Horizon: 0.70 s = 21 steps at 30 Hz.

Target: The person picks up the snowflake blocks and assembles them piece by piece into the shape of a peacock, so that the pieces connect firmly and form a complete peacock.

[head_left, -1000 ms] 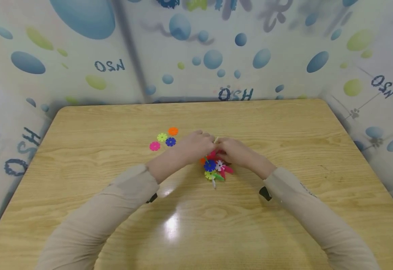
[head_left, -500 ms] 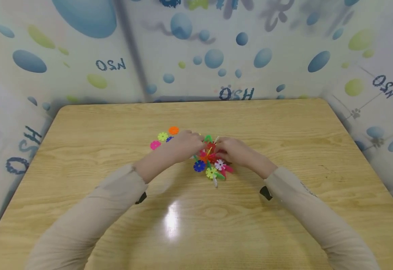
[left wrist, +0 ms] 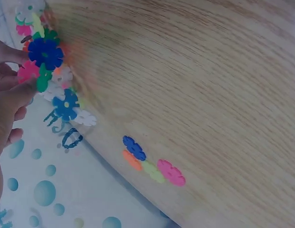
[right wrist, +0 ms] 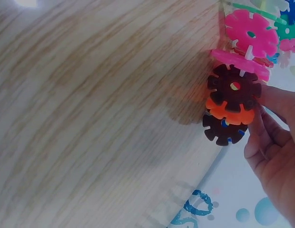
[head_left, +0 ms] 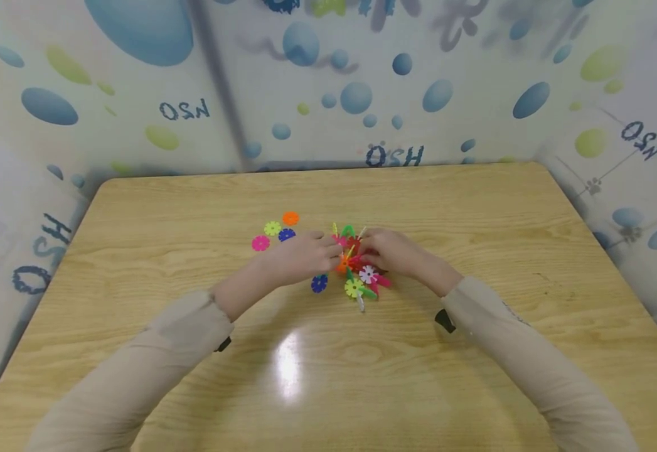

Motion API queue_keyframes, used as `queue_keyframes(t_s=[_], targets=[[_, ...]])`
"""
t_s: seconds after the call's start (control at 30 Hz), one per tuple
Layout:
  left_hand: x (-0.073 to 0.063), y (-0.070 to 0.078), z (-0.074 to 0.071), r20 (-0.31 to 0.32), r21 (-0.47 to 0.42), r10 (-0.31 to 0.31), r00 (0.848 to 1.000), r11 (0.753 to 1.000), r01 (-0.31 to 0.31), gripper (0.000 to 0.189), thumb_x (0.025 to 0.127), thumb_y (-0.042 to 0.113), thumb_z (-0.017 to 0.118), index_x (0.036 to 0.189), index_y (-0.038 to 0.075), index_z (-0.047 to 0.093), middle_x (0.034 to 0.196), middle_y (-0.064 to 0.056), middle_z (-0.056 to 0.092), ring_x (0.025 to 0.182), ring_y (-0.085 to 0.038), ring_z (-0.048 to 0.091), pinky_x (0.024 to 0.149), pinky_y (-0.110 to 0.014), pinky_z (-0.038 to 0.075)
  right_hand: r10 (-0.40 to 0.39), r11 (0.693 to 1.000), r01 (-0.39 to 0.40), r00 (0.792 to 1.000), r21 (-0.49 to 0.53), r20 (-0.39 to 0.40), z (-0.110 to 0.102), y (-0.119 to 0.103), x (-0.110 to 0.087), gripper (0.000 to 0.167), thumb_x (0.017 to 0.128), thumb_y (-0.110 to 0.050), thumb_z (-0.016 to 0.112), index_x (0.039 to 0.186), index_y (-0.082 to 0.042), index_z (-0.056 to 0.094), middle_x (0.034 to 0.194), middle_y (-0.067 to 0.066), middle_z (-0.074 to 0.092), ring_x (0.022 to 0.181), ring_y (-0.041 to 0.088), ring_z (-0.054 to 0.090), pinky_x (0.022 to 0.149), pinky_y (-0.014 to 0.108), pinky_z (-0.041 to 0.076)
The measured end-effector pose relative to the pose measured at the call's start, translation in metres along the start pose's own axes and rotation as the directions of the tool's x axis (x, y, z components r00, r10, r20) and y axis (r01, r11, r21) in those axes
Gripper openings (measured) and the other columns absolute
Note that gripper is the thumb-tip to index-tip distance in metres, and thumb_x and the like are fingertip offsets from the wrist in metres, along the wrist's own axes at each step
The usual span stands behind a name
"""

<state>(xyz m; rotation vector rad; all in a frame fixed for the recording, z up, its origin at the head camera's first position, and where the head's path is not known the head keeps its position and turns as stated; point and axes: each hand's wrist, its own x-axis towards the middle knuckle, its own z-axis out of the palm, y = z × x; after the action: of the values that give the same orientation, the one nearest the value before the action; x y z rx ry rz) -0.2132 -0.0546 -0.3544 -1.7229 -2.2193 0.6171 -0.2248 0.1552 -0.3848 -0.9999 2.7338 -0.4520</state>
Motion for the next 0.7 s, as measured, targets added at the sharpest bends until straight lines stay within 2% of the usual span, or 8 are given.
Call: queue_keyframes(t_s=[0.17,0.3,0.37,0.43,0.5,0.57,0.63,0.7], targets=[[-0.012,0.002,0.003,-0.092,0.084,0.072,0.993,0.994,-0.065,0.014,0.084,0.009,0.062,0.097,0.015,0.065,0.094,0.004,0.061,0.085,-0.009,0.056,0.074,-0.021,0.047,-0.021,1.0,0.021,1.0,0.016,-0.003,-0.002,-0.001,0.001,0.01,0.085,-0.013,0.063,0.09,-0.005,0.068,0.095,0.008,0.063,0.082,0.017,0.058,0.075,0.03,0.052],[-0.023,0.002,0.004,-0.197,0.114,0.06,0.979,0.993,-0.039,0.014,0.082,0.011,0.065,0.096,0.014,0.065,0.093,0.004,0.061,0.084,-0.01,0.056,0.074,-0.021,0.047,0.01,0.998,-0.009,1.0,0.059,-0.03,-0.008,-0.005,0.0,0.018,0.085,-0.017,0.064,0.097,-0.004,0.066,0.094,0.007,0.063,0.077,0.015,0.055,0.07,0.027,0.05],[-0.025,0.001,0.005,-0.246,0.096,0.025,0.969,0.995,-0.001,0.013,0.082,0.01,0.066,0.094,0.014,0.065,0.091,0.003,0.061,0.082,-0.01,0.056,0.072,-0.02,0.048,-0.001,0.992,0.008,0.998,0.127,-0.055,-0.01,-0.01,0.0,0.022,0.086,-0.02,0.063,0.102,-0.004,0.065,0.095,0.007,0.065,0.076,0.015,0.054,0.068,0.026,0.05],[-0.025,0.0,0.006,-0.286,0.07,-0.009,0.958,0.997,0.03,0.01,0.082,0.009,0.066,0.091,0.012,0.065,0.089,0.002,0.061,0.08,-0.011,0.056,0.07,-0.02,0.047,-0.053,0.98,0.067,0.995,0.185,-0.081,-0.012,-0.017,0.0,0.028,0.085,-0.025,0.064,0.104,-0.004,0.064,0.096,0.008,0.066,0.077,0.015,0.056,0.069,0.026,0.051],[-0.024,0.0,0.006,-0.313,0.038,-0.038,0.949,0.998,0.053,0.011,0.08,0.009,0.068,0.09,0.011,0.065,0.089,0.002,0.062,0.081,-0.011,0.057,0.069,-0.02,0.048,-0.112,0.97,0.131,0.988,0.203,-0.105,-0.012,-0.025,0.001,0.034,0.083,-0.031,0.066,0.103,-0.004,0.064,0.096,0.007,0.068,0.078,0.014,0.06,0.07,0.024,0.052],[-0.023,0.0,0.006,-0.34,-0.002,-0.071,0.938,0.997,0.075,0.014,0.079,0.008,0.069,0.092,0.009,0.065,0.091,0.0,0.063,0.082,-0.012,0.057,0.069,-0.021,0.048,-0.149,0.968,0.172,0.98,0.185,-0.135,-0.01,-0.031,0.001,0.031,0.082,-0.03,0.067,0.099,-0.004,0.064,0.092,0.006,0.069,0.077,0.013,0.062,0.069,0.022,0.053],[-0.021,0.001,0.006,-0.374,-0.077,-0.13,0.918,0.991,0.11,0.014,0.078,0.009,0.07,0.092,0.008,0.065,0.09,-0.001,0.064,0.081,-0.013,0.058,0.068,-0.021,0.048,-0.181,0.971,0.206,0.965,0.123,-0.189,-0.007,-0.036,0.001,0.024,0.083,-0.023,0.067,0.093,-0.002,0.065,0.084,0.007,0.069,0.07,0.011,0.063,0.065,0.02,0.053],[-0.019,0.003,0.007,-0.401,-0.211,-0.235,0.885,0.964,0.161,0.013,0.079,0.011,0.069,0.091,0.007,0.066,0.087,-0.002,0.064,0.079,-0.014,0.059,0.068,-0.023,0.049,-0.201,0.971,0.226,0.948,0.075,-0.248,-0.005,-0.039,0.001,0.013,0.084,-0.012,0.065,0.087,0.001,0.065,0.077,0.008,0.068,0.064,0.011,0.062,0.06,0.018,0.052]])
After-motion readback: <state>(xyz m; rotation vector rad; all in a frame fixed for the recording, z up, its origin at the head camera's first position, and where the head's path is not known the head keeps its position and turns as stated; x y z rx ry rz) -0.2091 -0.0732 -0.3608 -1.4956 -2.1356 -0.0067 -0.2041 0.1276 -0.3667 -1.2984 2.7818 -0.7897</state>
